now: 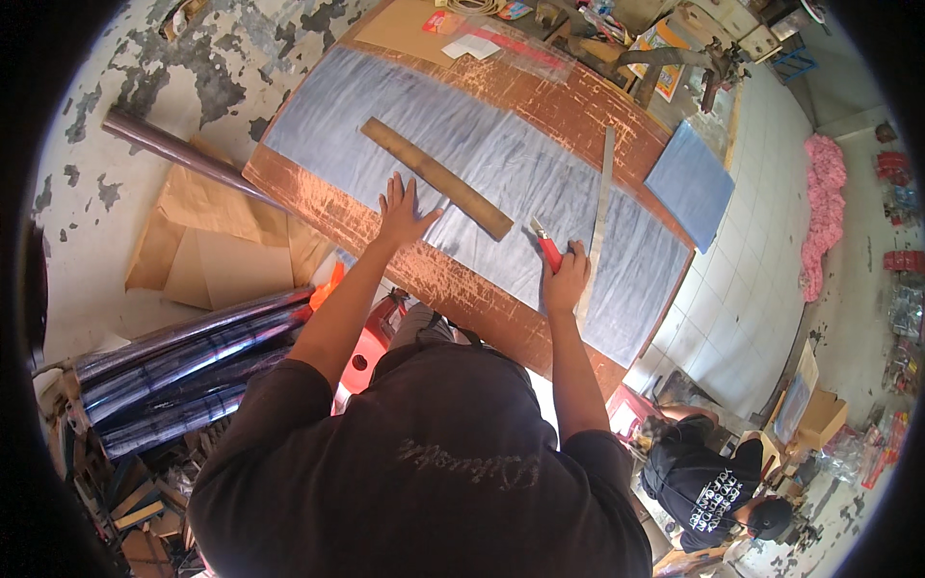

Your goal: The person uses a utility knife and a long metal ruler to measure and cut sections from a large blue plastic sheet on a workbench. They reposition a wooden plank and later pick up a roll of material from the floor.

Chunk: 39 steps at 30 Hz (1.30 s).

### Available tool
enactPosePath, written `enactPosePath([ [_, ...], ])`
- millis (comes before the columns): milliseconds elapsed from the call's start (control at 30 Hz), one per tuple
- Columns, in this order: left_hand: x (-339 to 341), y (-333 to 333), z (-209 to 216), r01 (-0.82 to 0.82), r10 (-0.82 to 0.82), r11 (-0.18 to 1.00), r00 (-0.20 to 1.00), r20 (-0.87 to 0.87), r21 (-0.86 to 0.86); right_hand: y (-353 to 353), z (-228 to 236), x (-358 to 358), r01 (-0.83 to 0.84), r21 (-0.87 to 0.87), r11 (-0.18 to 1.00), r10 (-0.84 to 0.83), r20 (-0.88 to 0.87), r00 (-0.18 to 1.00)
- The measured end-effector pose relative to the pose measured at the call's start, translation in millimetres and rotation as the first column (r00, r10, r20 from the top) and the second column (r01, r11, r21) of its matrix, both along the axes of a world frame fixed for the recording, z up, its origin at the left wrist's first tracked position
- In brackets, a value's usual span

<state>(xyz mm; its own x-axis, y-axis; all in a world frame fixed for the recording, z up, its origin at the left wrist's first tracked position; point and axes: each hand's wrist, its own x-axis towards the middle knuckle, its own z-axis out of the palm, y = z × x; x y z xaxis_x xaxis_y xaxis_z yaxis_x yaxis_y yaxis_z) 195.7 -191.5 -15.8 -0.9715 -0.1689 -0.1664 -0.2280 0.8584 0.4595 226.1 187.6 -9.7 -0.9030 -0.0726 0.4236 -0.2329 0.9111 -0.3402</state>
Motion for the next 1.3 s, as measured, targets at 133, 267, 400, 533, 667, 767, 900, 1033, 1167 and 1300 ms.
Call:
enactPosePath([
  [133,-13,6,-11,-0.154,0.154,0.987,0.988,-0.008,0.043,0,-5,2,0.116,-0.030,0.993,-0.115,0.004,0.993],
  [267,-47,24,-20,-0.504,0.520,0.843,0.853,-0.047,0.190,1,-2,1,0.150,-0.025,0.988,-0.149,0.019,0.989],
  [400,-75,57,-16,-0.684,0.701,0.709,0.710,-0.067,0.169,2,-4,0,0.125,-0.039,0.991,-0.123,0.044,0.991],
  [533,-74,67,-21,-0.654,0.661,0.751,0.740,-0.125,0.093,6,-3,-3,0.130,-0.043,0.991,-0.127,0.063,0.990],
  [667,-75,72,-12,-0.623,0.621,0.782,0.774,-0.122,0.025,6,-2,-4,0.165,-0.034,0.986,-0.161,0.099,0.982],
  [767,-73,68,-19,-0.617,0.609,0.787,0.782,-0.134,-0.022,2,-1,-3,0.178,-0.027,0.984,-0.174,0.116,0.978],
  [900,-74,70,-19,-0.611,0.603,0.788,0.790,-0.112,-0.070,1,2,-5,0.179,-0.004,0.984,-0.177,0.124,0.976],
  [1033,-76,71,-16,-0.603,0.594,0.793,0.797,-0.111,-0.089,3,-2,-4,0.203,0.001,0.979,-0.201,0.147,0.969],
  [1167,-77,68,-20,-0.602,0.590,0.793,0.796,-0.135,-0.088,4,-3,-4,0.188,-0.012,0.982,-0.185,0.128,0.974],
  [1300,-73,69,-19,-0.598,0.584,0.801,0.794,-0.168,-0.038,4,0,-3,0.175,-0.043,0.984,-0.169,0.128,0.977],
])
